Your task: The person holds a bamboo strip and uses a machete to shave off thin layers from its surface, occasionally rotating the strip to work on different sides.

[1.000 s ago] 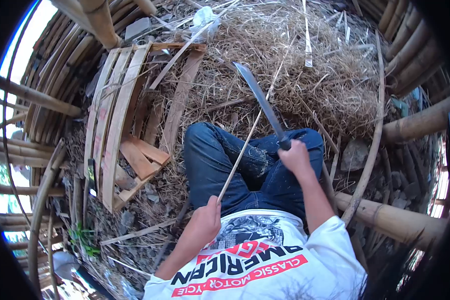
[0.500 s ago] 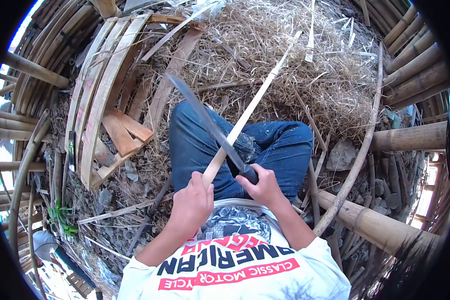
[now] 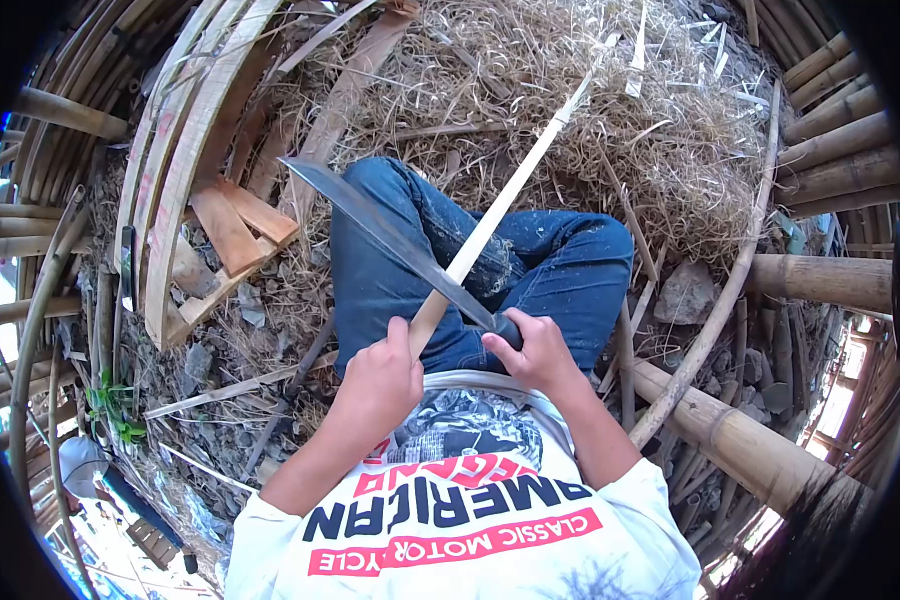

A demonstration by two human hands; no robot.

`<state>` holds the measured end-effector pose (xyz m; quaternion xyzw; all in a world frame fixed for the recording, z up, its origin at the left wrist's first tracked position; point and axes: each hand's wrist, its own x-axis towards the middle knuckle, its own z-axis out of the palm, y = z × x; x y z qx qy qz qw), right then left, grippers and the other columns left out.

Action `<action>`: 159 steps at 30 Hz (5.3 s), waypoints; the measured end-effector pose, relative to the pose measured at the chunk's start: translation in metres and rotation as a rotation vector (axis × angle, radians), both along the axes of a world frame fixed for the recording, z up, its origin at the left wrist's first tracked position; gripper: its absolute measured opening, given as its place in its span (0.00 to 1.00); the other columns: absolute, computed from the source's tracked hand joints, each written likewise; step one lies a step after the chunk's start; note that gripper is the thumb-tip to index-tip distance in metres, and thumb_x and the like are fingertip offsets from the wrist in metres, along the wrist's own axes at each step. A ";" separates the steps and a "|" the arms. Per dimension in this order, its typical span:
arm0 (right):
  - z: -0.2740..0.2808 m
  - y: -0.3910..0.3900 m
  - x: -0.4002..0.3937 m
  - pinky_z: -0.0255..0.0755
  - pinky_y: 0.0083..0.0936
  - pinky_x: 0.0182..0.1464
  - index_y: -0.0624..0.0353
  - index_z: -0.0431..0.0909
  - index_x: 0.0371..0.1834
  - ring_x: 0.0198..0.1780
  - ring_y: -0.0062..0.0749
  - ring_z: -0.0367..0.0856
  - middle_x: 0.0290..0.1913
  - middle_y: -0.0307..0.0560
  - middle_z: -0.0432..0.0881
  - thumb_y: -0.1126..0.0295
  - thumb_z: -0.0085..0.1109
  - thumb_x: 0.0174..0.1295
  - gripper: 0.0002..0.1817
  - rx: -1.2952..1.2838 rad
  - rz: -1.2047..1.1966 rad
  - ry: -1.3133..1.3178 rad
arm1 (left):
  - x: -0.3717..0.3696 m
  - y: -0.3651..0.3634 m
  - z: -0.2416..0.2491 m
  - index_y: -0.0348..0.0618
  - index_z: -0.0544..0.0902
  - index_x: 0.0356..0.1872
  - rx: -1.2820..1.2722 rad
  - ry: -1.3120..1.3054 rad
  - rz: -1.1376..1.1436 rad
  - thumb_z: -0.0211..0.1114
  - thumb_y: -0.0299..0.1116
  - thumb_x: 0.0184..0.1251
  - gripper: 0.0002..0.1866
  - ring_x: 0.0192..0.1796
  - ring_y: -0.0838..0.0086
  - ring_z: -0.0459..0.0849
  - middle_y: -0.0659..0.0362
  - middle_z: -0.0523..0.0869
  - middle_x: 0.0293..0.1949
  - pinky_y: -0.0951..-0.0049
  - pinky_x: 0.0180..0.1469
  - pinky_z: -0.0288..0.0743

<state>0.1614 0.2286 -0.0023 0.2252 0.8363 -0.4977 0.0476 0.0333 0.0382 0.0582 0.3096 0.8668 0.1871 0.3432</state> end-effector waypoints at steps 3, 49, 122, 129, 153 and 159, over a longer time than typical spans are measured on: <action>-0.003 0.008 0.000 0.74 0.40 0.30 0.62 0.79 0.30 0.28 0.56 0.84 0.22 0.59 0.81 0.50 0.65 0.61 0.22 0.025 -0.036 0.010 | 0.001 0.000 0.005 0.31 0.67 0.43 0.030 -0.041 -0.005 0.59 0.24 0.61 0.13 0.32 0.39 0.82 0.36 0.81 0.25 0.46 0.36 0.75; -0.037 0.081 -0.037 0.72 0.43 0.30 0.65 0.78 0.21 0.25 0.59 0.80 0.19 0.60 0.78 0.44 0.58 0.65 0.31 0.262 -0.272 -0.048 | 0.012 -0.010 0.020 0.33 0.64 0.46 -0.028 -0.287 0.084 0.56 0.25 0.64 0.13 0.40 0.35 0.79 0.32 0.80 0.30 0.43 0.43 0.69; -0.031 0.092 -0.052 0.78 0.49 0.38 0.60 0.80 0.27 0.34 0.59 0.85 0.26 0.62 0.83 0.35 0.56 0.61 0.33 0.489 -0.179 -0.071 | -0.004 -0.026 0.025 0.33 0.66 0.47 0.002 -0.284 0.095 0.56 0.28 0.69 0.12 0.35 0.36 0.81 0.32 0.80 0.28 0.47 0.37 0.72; -0.057 0.137 -0.062 0.79 0.48 0.37 0.62 0.80 0.27 0.34 0.58 0.86 0.26 0.62 0.84 0.34 0.54 0.61 0.35 0.614 -0.359 -0.141 | -0.008 -0.029 0.021 0.34 0.66 0.47 0.060 -0.313 0.101 0.55 0.26 0.69 0.11 0.32 0.40 0.82 0.35 0.79 0.26 0.51 0.34 0.72; -0.019 0.065 -0.021 0.77 0.48 0.33 0.61 0.77 0.25 0.30 0.60 0.84 0.21 0.61 0.80 0.41 0.63 0.60 0.30 0.401 -0.222 -0.062 | -0.014 -0.009 0.019 0.39 0.67 0.38 0.084 -0.508 0.213 0.60 0.26 0.69 0.08 0.24 0.79 0.65 0.60 0.69 0.22 0.72 0.26 0.60; 0.010 0.000 -0.013 0.74 0.36 0.29 0.62 0.78 0.25 0.23 0.50 0.82 0.19 0.54 0.78 0.54 0.76 0.45 0.22 0.118 0.003 0.078 | -0.011 -0.011 0.013 0.40 0.66 0.36 0.104 -0.550 0.174 0.66 0.29 0.66 0.14 0.23 0.82 0.58 0.64 0.63 0.20 0.75 0.24 0.56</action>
